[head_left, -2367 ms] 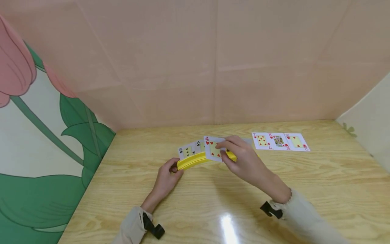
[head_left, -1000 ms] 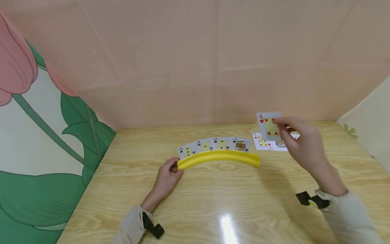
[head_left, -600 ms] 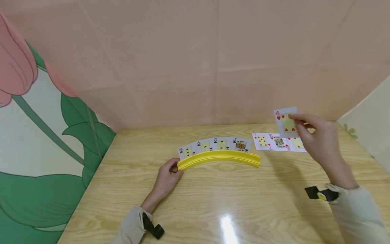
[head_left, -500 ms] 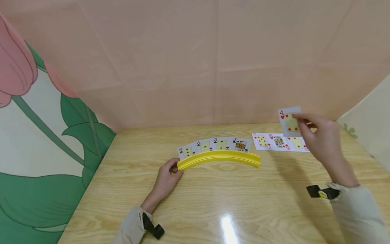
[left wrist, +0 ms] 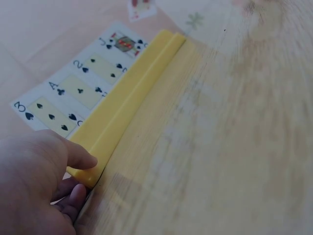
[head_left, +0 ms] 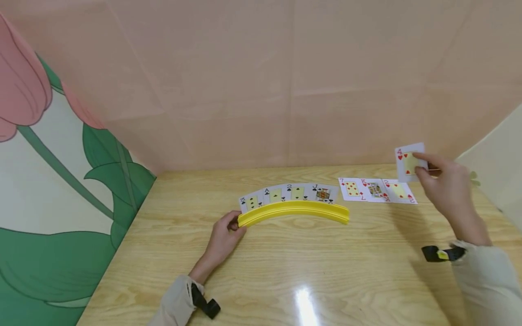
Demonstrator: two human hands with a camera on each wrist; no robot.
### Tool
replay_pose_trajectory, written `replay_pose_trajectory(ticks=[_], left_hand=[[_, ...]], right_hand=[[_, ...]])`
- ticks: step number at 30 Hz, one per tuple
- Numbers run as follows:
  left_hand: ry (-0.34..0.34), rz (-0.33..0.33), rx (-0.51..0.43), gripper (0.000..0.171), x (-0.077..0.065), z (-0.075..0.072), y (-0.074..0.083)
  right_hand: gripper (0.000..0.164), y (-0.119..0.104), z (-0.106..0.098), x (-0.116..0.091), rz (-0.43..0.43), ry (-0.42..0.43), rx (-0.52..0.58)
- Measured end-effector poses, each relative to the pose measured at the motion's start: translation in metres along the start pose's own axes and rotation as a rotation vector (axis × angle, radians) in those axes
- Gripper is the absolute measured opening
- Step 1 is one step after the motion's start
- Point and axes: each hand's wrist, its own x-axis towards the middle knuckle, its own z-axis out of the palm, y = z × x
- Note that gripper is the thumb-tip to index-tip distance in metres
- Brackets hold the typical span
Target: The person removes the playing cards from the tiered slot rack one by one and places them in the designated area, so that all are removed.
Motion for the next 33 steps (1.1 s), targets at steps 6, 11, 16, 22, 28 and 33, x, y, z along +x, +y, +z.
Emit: replay_pose_trajectory(ticks=[6,11,16,22,28,33], left_hand=[[0.000,0.015,-0.033,0.033,0.001,0.000,-0.001],[0.001,0.027,-0.039,0.032,0.002,-0.001,-0.002],[0.003,0.028,-0.039,0.033,0.001,-0.002,-0.001],[-0.003,0.019,-0.035,0.034,0.001,-0.001,0.000],[-0.006,0.008,-0.029,0.035,0.000,0.000,0.000],[-0.006,0.004,-0.025,0.035,-0.001,0.000,0.000]], right_hand=[[0.020,0.020,0.001,-0.002,0.051,-0.002,-0.044],[0.020,0.035,0.002,-0.004,0.083,-0.012,-0.060],[0.028,0.049,-0.002,-0.005,0.120,-0.092,-0.085],[0.035,0.062,-0.007,-0.010,0.144,-0.169,-0.122],[0.034,0.073,-0.008,-0.014,0.153,-0.199,-0.132],[0.029,0.085,-0.007,-0.019,0.160,-0.190,-0.138]])
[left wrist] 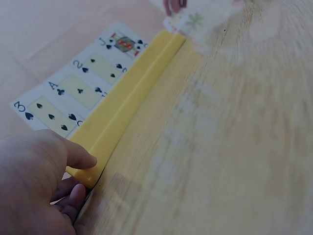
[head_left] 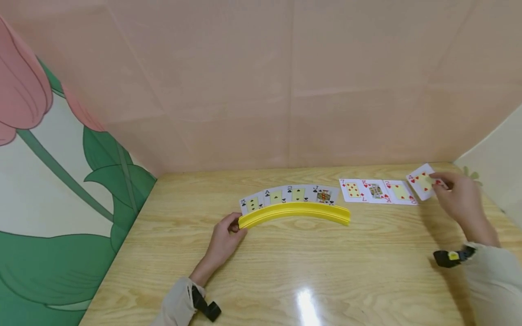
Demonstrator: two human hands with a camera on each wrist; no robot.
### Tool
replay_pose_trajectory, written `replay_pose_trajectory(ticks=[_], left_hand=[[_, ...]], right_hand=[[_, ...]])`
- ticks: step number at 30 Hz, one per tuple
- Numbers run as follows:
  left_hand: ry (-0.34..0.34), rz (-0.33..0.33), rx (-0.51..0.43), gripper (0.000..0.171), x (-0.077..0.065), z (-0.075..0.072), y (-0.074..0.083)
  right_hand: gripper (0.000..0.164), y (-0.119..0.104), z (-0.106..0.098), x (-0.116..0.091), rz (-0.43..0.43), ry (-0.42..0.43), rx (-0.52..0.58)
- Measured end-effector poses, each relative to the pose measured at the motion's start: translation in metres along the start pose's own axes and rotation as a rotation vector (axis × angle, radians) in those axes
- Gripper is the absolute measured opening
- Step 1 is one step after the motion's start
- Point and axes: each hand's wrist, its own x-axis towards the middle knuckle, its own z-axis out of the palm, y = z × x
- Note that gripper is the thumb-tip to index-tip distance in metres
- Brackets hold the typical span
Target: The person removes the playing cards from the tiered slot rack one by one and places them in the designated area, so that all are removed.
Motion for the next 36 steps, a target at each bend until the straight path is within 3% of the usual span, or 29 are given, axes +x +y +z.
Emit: replay_pose_trajectory(ticks=[6,13,16,29,36], left_hand=[[0.004,0.005,-0.008,0.034,-0.001,0.000,0.000],[0.007,0.007,-0.005,0.033,-0.001,0.000,0.001],[0.008,0.010,-0.007,0.033,-0.001,0.000,0.000],[-0.007,0.011,-0.008,0.035,-0.001,0.001,0.000],[0.001,0.011,-0.006,0.034,0.000,0.000,0.000]], right_hand=[[0.024,0.017,0.003,-0.002,0.002,-0.013,-0.033],[0.032,0.034,0.004,-0.002,-0.010,-0.225,-0.148],[0.031,0.036,0.006,-0.002,-0.043,-0.271,-0.167],[0.031,0.032,0.005,-0.008,-0.081,-0.268,-0.198],[0.033,0.031,0.007,-0.006,-0.036,-0.303,-0.223]])
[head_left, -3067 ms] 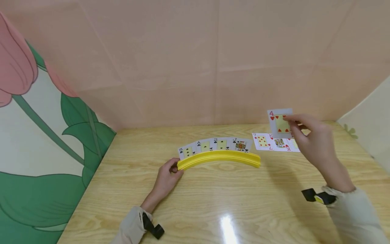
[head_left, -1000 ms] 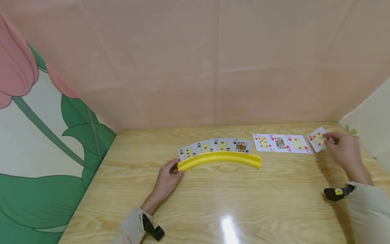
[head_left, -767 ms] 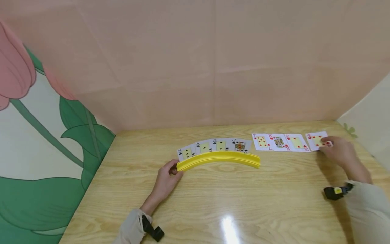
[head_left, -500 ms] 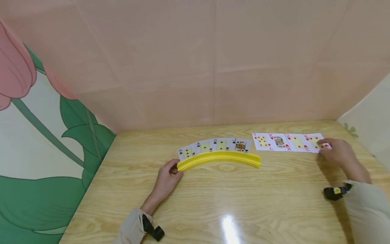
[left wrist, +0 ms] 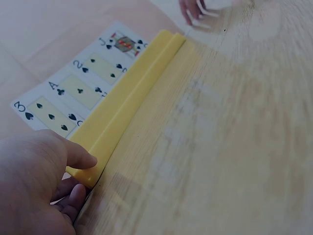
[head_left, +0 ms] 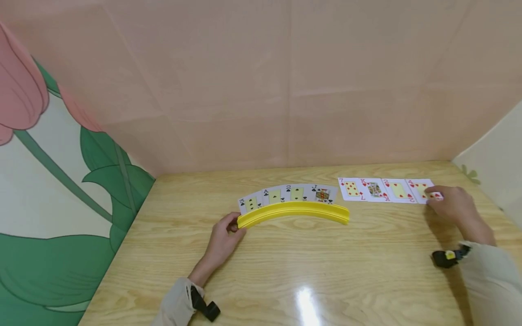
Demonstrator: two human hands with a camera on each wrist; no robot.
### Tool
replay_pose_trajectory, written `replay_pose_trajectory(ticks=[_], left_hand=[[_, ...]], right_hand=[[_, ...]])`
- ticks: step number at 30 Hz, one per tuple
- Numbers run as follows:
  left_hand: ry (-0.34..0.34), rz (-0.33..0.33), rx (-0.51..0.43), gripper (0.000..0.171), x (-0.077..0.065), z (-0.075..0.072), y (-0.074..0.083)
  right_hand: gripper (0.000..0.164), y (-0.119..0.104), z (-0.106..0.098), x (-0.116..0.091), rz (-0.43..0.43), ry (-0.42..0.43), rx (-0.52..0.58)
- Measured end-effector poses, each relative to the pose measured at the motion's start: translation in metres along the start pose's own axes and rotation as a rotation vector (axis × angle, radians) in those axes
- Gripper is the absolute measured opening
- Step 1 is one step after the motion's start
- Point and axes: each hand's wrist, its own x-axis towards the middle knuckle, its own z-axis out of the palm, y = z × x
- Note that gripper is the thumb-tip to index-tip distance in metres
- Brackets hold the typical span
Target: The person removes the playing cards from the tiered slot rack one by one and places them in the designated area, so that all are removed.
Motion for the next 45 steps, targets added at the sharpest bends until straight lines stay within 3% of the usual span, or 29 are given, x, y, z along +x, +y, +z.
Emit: replay_pose_trajectory(ticks=[18,24,33,45], left_hand=[[0.002,-0.004,0.007,0.034,0.000,-0.001,0.001],[0.001,-0.009,0.010,0.034,0.000,0.000,0.001],[0.001,0.003,0.008,0.033,0.001,0.000,0.000],[0.003,0.009,0.009,0.033,0.001,0.000,-0.001]], right_hand=[[0.035,0.002,0.002,0.001,0.013,-0.030,0.002],[0.037,-0.006,-0.001,0.000,0.029,-0.021,-0.019],[0.028,-0.063,-0.021,0.008,-0.116,0.193,-0.046],[0.023,-0.138,-0.029,0.009,-0.220,0.320,0.058]])
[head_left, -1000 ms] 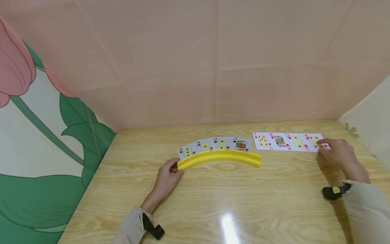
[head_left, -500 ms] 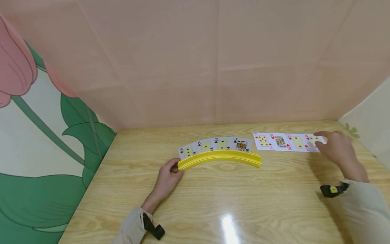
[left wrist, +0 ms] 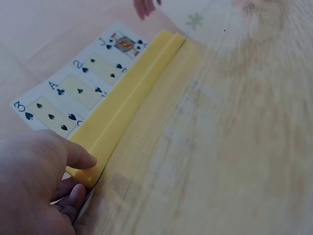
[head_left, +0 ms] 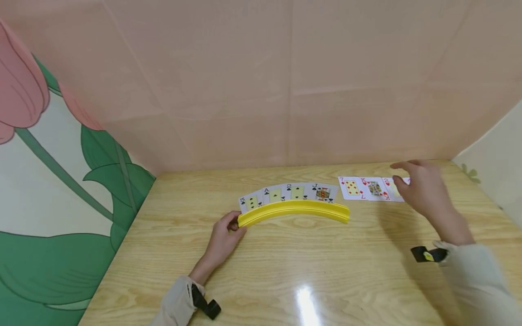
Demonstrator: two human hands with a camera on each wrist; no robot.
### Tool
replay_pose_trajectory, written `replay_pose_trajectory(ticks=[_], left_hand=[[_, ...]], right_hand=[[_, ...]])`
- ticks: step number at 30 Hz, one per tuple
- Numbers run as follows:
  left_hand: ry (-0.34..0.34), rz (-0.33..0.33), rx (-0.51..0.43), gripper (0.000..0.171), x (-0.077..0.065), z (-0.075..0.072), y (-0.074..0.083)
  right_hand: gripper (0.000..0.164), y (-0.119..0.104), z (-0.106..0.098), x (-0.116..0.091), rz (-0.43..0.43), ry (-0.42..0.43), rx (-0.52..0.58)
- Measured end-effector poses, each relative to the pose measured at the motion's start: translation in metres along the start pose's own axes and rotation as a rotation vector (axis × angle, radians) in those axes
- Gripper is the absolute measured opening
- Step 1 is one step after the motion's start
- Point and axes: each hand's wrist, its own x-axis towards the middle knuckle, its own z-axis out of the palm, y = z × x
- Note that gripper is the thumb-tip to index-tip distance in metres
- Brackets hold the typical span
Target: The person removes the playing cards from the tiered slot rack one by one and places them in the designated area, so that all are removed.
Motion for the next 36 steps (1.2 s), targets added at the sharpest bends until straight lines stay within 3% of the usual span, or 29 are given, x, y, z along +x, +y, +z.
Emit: replay_pose_trajectory(ticks=[11,18,30,36], left_hand=[[0.001,0.008,-0.008,0.033,-0.002,-0.001,0.001],[0.001,0.019,-0.009,0.033,-0.002,-0.001,0.001],[0.003,-0.014,-0.002,0.033,-0.001,-0.002,0.002],[-0.004,-0.012,-0.008,0.033,0.000,0.000,0.002]], right_hand=[[0.014,-0.055,-0.001,0.000,-0.055,-0.005,0.117],[0.014,-0.077,0.004,0.001,-0.162,-0.014,0.145],[0.028,-0.103,0.022,-0.005,-0.171,-0.163,0.250],[0.025,-0.105,0.033,-0.008,-0.165,-0.227,0.272]])
